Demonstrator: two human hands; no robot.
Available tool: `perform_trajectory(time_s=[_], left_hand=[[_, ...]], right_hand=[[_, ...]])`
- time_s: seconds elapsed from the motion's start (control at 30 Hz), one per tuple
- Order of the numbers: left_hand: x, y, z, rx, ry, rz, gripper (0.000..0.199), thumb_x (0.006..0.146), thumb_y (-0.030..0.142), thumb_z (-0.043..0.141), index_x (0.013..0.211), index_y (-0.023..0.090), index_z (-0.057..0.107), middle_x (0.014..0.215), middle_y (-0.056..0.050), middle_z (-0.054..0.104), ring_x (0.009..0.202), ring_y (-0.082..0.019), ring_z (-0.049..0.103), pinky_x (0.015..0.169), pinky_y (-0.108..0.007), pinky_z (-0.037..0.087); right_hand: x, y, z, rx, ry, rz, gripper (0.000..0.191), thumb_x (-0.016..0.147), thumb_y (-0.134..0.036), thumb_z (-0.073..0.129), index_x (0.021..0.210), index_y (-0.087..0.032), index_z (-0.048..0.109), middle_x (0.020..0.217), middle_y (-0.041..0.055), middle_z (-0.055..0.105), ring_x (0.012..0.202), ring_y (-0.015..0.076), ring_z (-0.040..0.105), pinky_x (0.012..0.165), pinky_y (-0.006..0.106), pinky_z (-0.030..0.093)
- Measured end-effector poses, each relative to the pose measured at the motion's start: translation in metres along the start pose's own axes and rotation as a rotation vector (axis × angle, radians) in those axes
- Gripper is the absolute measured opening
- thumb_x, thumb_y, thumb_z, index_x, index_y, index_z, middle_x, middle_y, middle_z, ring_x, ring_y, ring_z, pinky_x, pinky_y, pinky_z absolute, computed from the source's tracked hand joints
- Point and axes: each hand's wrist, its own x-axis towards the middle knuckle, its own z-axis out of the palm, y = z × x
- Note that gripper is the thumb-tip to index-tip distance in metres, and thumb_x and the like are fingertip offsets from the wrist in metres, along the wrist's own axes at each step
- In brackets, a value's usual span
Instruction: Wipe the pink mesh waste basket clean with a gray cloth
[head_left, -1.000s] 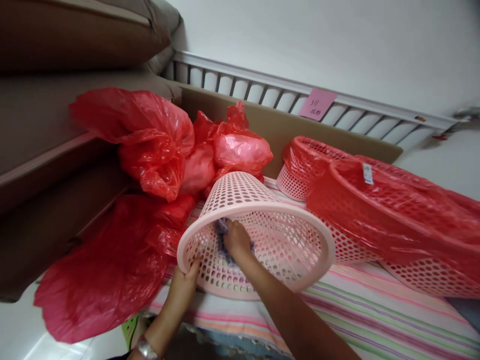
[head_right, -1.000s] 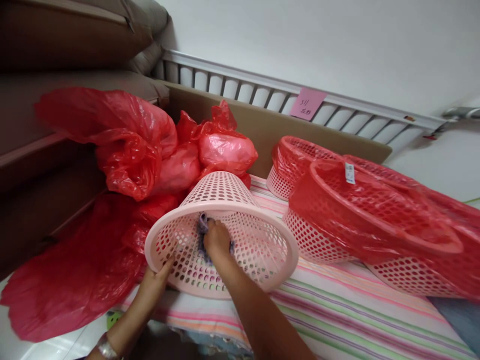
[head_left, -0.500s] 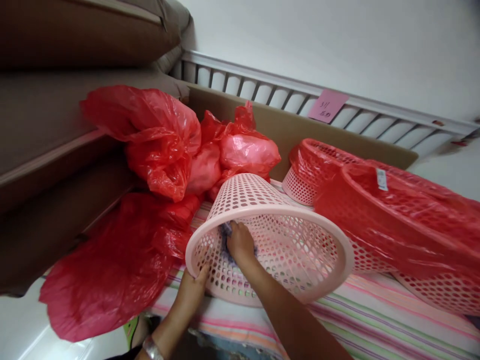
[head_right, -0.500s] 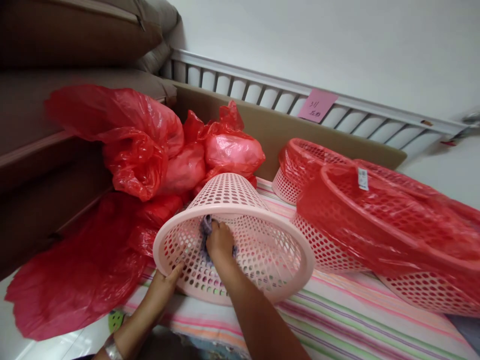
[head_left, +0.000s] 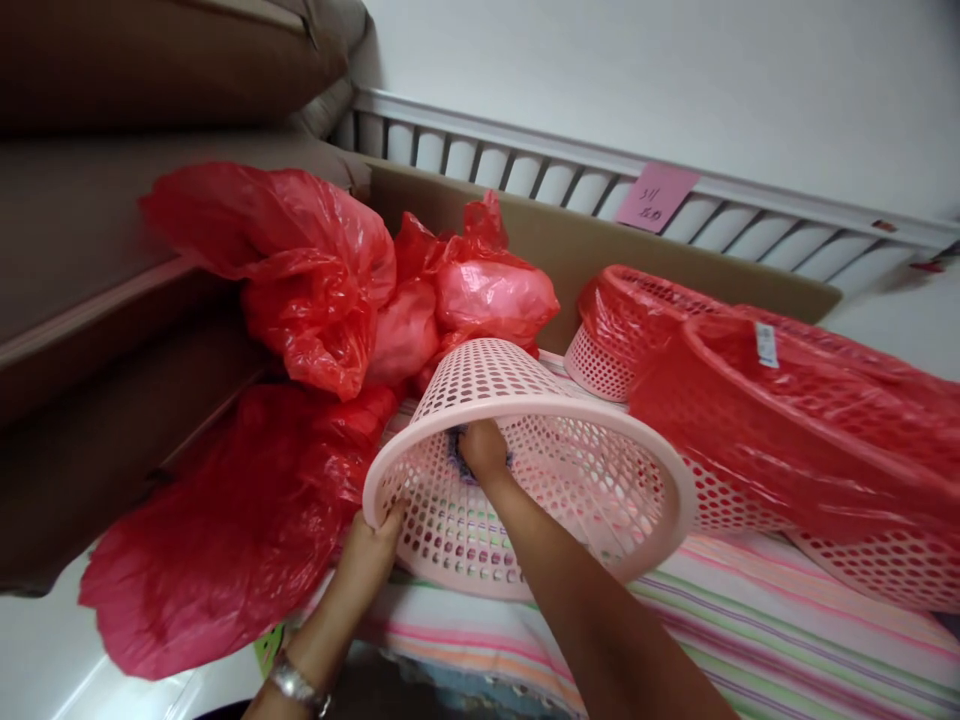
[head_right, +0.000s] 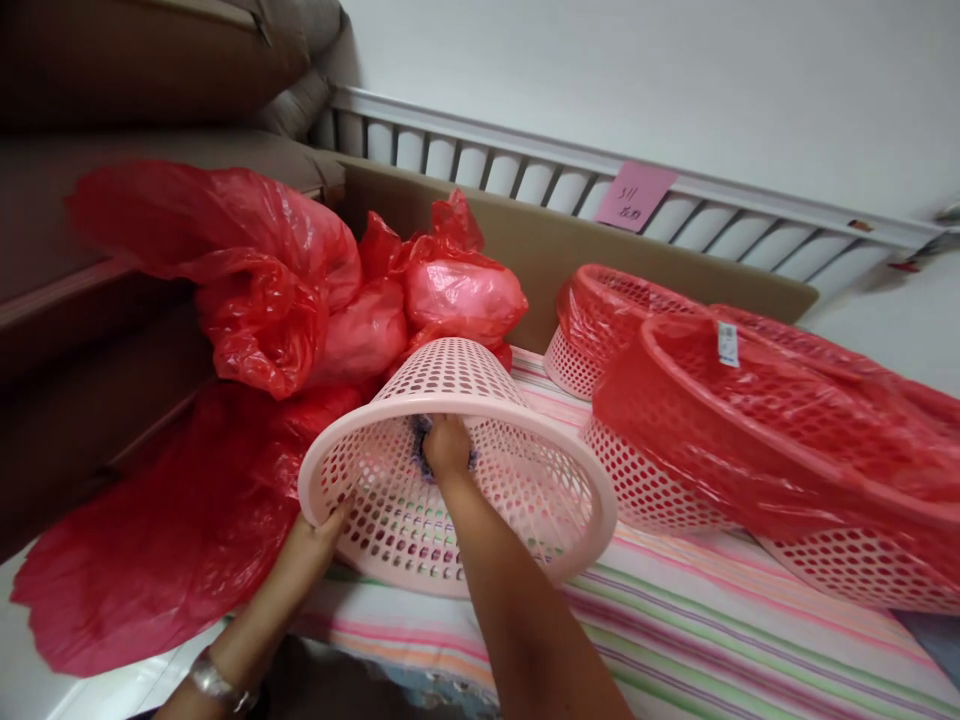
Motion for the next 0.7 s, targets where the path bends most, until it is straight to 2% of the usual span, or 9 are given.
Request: perform_trajectory(time_s=[0.13, 0.3, 0.4, 0.5, 0.57, 0.7], left_hand=[[0.003, -0.012, 0.003, -0.098, 0.027, 0.055, 0.039, 0.07, 0.036, 0.065, 0.101, 0.014, 0.07, 0.094, -0.011, 0.076, 0.11, -0.032, 0.062, 0.096, -0.041, 0.048], [0.005, -0.021, 0.001, -0.151, -0.036, 0.05, 0.04, 0.071, 0.04, 0.064, 0.101, 0.014, 0.069, 0.106, -0.013, 0.073, 0.115, -0.031, 0.06, 0.103, -0.043, 0.042], [0.002, -0.024, 0.005, -0.137, -0.034, 0.026, 0.042, 0.071, 0.04, 0.063, 0.101, 0.011, 0.068, 0.111, -0.017, 0.071, 0.115, -0.033, 0.059, 0.106, -0.047, 0.038], [-0.004, -0.026, 0.014, -0.144, -0.078, 0.089, 0.045, 0.074, 0.037, 0.06, 0.111, 0.011, 0.065, 0.125, -0.016, 0.063, 0.125, -0.029, 0.051, 0.112, -0.045, 0.03], [-0.007, -0.027, 0.02, -0.154, -0.117, 0.116, 0.048, 0.074, 0.035, 0.059, 0.116, 0.012, 0.063, 0.131, -0.015, 0.06, 0.13, -0.028, 0.046, 0.114, -0.044, 0.026], [-0.012, -0.031, 0.027, -0.187, -0.114, 0.055, 0.05, 0.075, 0.033, 0.058, 0.119, 0.011, 0.061, 0.132, -0.015, 0.059, 0.131, -0.028, 0.045, 0.114, -0.045, 0.027]], right_hand=[[-0.038, -0.012, -0.007, -0.012, -0.034, 0.003, 0.04, 0.075, -0.013, 0.051, 0.113, -0.019, 0.06, 0.104, 0.0098, 0.064, 0.098, 0.0234, 0.058, 0.081, 0.03, 0.042], [-0.13, -0.02, -0.025, 0.121, -0.13, -0.149, 0.036, 0.069, -0.012, 0.055, 0.104, -0.021, 0.062, 0.104, 0.0057, 0.061, 0.099, 0.0199, 0.055, 0.085, 0.027, 0.04], [-0.165, -0.014, -0.037, 0.143, -0.211, -0.221, 0.034, 0.065, -0.008, 0.055, 0.094, -0.022, 0.063, 0.103, 0.0042, 0.061, 0.1, 0.02, 0.053, 0.086, 0.027, 0.039], [-0.156, -0.007, -0.037, 0.128, -0.189, -0.167, 0.039, 0.066, -0.007, 0.053, 0.101, -0.021, 0.062, 0.103, 0.0051, 0.06, 0.1, 0.02, 0.053, 0.087, 0.027, 0.039], [-0.128, -0.007, -0.03, 0.077, -0.129, -0.088, 0.041, 0.07, -0.009, 0.051, 0.109, -0.019, 0.061, 0.104, 0.0075, 0.061, 0.1, 0.0206, 0.054, 0.087, 0.027, 0.039], [-0.056, -0.016, -0.014, -0.05, -0.044, -0.004, 0.041, 0.079, -0.011, 0.046, 0.119, -0.016, 0.057, 0.107, 0.012, 0.062, 0.101, 0.0232, 0.055, 0.085, 0.03, 0.039]])
